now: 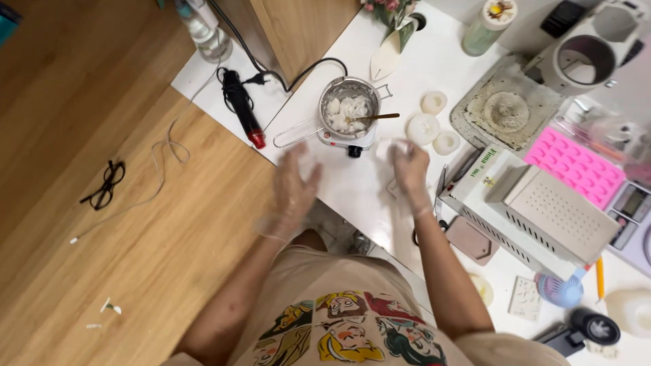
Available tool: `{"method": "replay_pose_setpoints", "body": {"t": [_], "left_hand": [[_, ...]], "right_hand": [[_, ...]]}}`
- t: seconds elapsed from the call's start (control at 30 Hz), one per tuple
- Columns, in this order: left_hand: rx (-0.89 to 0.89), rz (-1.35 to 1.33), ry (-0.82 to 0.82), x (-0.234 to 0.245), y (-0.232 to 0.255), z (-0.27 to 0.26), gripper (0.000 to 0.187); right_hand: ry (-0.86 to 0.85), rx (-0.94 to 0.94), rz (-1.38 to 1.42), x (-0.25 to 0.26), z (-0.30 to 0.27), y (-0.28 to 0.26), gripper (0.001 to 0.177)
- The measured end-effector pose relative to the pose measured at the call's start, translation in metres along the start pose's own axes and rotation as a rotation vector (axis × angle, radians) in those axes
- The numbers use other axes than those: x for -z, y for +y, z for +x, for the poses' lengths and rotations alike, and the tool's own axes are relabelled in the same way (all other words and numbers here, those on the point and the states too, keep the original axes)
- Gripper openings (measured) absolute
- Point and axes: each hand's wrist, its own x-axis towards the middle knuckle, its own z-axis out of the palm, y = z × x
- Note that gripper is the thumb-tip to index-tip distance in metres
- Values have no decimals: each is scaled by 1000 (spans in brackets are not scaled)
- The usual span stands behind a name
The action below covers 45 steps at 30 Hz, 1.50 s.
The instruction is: Preparing and stirring wax in a small melting pot on a heating plate at a workbench.
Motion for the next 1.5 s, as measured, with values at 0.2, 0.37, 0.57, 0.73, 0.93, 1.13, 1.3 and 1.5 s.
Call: {"method": "replay_pose_setpoints", "body": {"t": [0.2,0.37,0.57,0.73,0.93,1.13,1.3,1.5], "left_hand": [[-99,451,-262,49,11,89,79],[115,508,-616,45,12,109,73],[130,440,-659,40,-7,108,60],[123,399,-682,31,-22,111,57],[173,400,-751,38,-8,119,59],[178,366,-764,38,-18,115,59],[119,325,-733,40,-17,118,61],[101,313,-725,40,-20,117,56]], "right_hand": [[-106,-254,-222,-34,103,68,43],[-28,-233,-283,-41,99,53,40],[-3,-155,-274,-57,97,67,33],[-53,-218,-436,-63,87,69,35],[27,-142,-423,-68,85,87,40],[-51,-289,-436,-60,78,68,36],[-22,-190,-506,-65,80,62,46],[-114,-243,-488,-59,88,73,47]]}}
